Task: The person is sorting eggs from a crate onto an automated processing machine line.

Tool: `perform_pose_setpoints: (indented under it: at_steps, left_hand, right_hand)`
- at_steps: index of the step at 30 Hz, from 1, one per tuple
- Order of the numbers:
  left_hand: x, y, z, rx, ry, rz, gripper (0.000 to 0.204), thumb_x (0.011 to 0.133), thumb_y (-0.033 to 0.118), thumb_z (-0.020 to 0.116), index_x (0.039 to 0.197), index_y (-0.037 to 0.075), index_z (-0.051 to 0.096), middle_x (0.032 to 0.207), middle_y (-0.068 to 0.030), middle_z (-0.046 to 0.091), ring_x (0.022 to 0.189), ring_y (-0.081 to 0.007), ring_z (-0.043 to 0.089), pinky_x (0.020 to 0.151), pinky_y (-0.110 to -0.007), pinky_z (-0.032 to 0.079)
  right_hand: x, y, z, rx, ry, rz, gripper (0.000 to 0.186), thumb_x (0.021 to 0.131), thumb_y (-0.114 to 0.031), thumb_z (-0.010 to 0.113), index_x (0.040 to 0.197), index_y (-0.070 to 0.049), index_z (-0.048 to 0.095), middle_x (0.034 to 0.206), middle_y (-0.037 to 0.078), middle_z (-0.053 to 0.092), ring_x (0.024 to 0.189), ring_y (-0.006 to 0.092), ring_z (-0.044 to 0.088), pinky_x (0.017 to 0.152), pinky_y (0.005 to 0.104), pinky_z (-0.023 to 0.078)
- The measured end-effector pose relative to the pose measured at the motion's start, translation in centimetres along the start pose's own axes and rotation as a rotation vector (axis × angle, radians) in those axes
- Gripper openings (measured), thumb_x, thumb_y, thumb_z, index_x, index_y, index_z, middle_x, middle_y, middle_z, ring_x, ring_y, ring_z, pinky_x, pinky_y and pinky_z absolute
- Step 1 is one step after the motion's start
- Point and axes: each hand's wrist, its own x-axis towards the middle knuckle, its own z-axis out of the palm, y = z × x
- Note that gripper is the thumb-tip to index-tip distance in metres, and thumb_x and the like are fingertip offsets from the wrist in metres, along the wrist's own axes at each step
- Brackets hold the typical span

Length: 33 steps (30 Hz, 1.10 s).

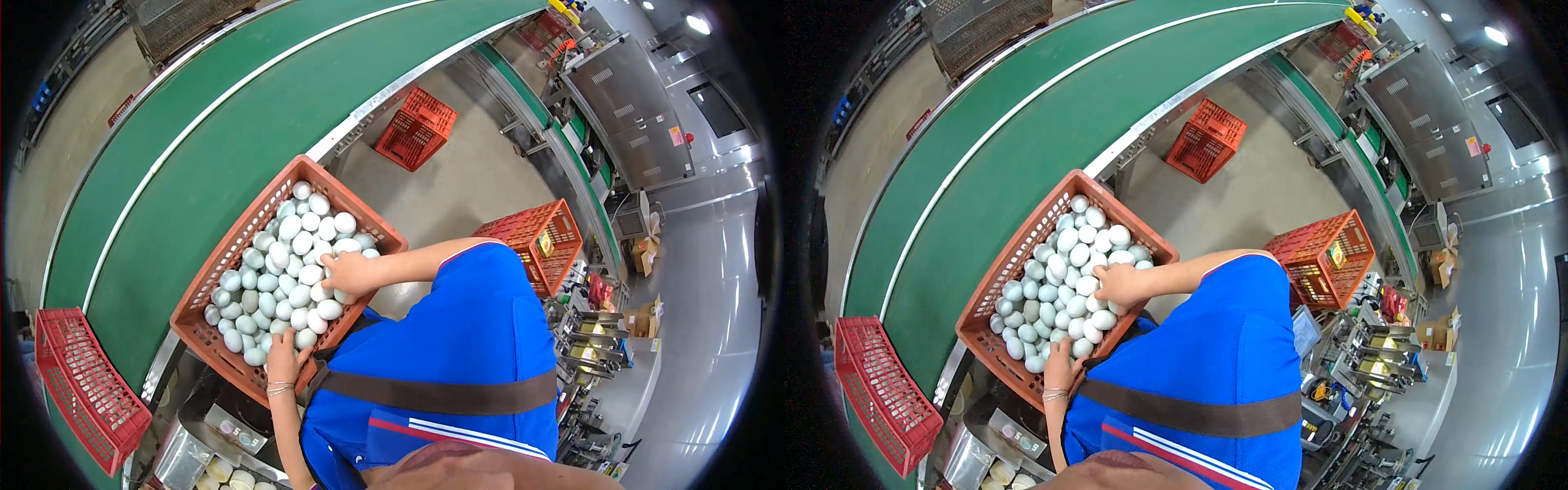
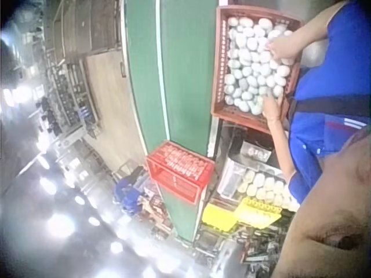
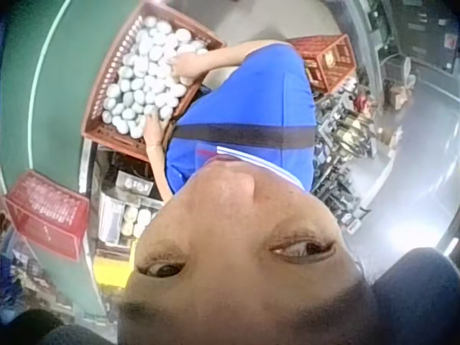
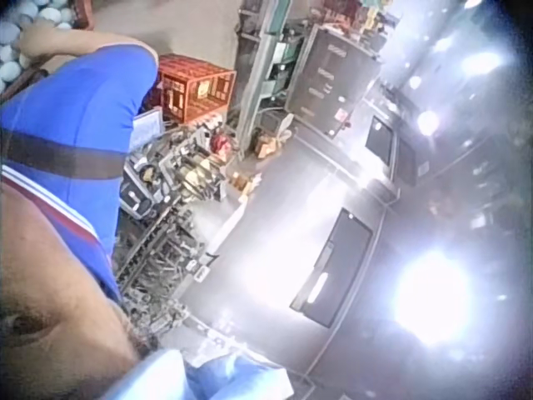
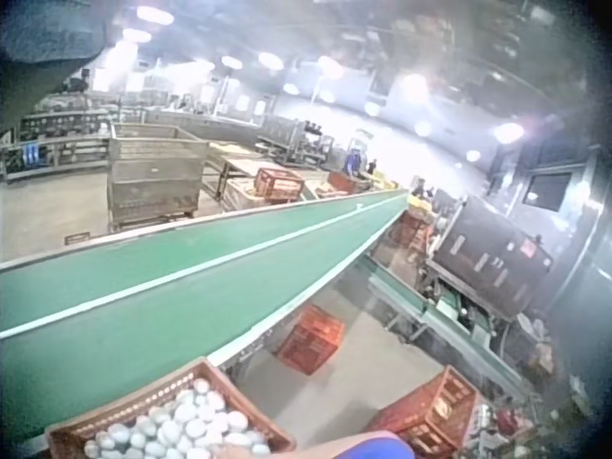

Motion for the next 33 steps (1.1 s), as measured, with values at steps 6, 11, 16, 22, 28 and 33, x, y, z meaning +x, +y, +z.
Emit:
perform_pose_setpoints:
  at_steps: [6,11,16,22,28,33]
  left_hand:
    - [0.7,0.4,-0.5,-0.091,0.055,0.121,0.044,0.078,0.019,0.075,0.116,0.007,0.056,0.110,-0.0160,0.053,0.097,-0.0382,0.059,0.081,-0.045,0.050]
    - [-0.1,-0.4,-1.5,-0.304,0.169,0.122,0.043,0.082,0.020,0.071,0.119,0.003,0.056,0.117,-0.0191,0.059,0.109,-0.0371,0.057,0.092,-0.041,0.047]
    - [-5.1,-0.3,-1.2,-0.870,0.564,0.061,0.044,0.091,0.024,0.064,0.129,0.002,0.056,0.128,-0.0122,0.061,0.120,-0.0227,0.056,0.104,-0.035,0.041]
    - [-18.4,2.4,1.4,-1.966,0.842,0.502,0.045,0.094,0.027,0.060,0.131,0.001,0.053,0.109,-0.0112,0.064,0.084,-0.0143,0.064,0.058,-0.028,0.056]
    - [-34.7,6.5,11.1,-1.737,1.648,0.280,0.051,0.091,0.035,0.063,0.128,0.001,0.055,0.099,-0.0109,0.066,0.073,-0.0142,0.064,0.046,-0.026,0.053]
    - [-48.2,10.5,19.2,-0.547,2.241,-1.028,0.037,0.083,0.019,0.073,0.116,0.004,0.066,0.107,-0.0059,0.067,0.094,-0.0183,0.063,0.085,-0.033,0.051]
  right_hand:
    - [0.5,2.7,0.5,0.048,-0.110,-0.024,0.059,0.064,-0.036,0.083,0.119,-0.025,0.065,0.122,0.027,0.045,0.093,0.0403,0.063,0.075,0.0437,0.055]
    - [1.9,3.7,1.6,0.061,-0.083,-0.042,0.063,0.063,-0.041,0.083,0.122,-0.026,0.064,0.118,0.029,0.050,0.098,0.0426,0.061,0.079,0.0469,0.053]
    - [1.9,-0.2,-2.6,0.030,0.042,-0.104,0.057,0.069,-0.044,0.076,0.119,-0.019,0.065,0.093,0.021,0.069,0.092,0.0394,0.066,0.084,0.0472,0.052]
    - [4.3,-13.4,-6.0,-0.059,0.349,-0.286,0.056,0.068,-0.033,0.082,0.115,-0.011,0.061,0.108,0.026,0.056,0.096,0.0454,0.060,0.083,0.0486,0.051]
    - [3.0,-38.0,-3.1,-0.102,0.266,-1.045,0.053,0.067,-0.035,0.083,0.110,-0.011,0.064,0.104,0.025,0.054,0.091,0.0434,0.062,0.073,0.0461,0.053]
    - [-0.1,-54.2,4.6,-0.177,0.013,-1.530,0.054,0.066,-0.036,0.082,0.111,-0.014,0.063,0.105,0.025,0.054,0.088,0.0418,0.062,0.071,0.0454,0.055]
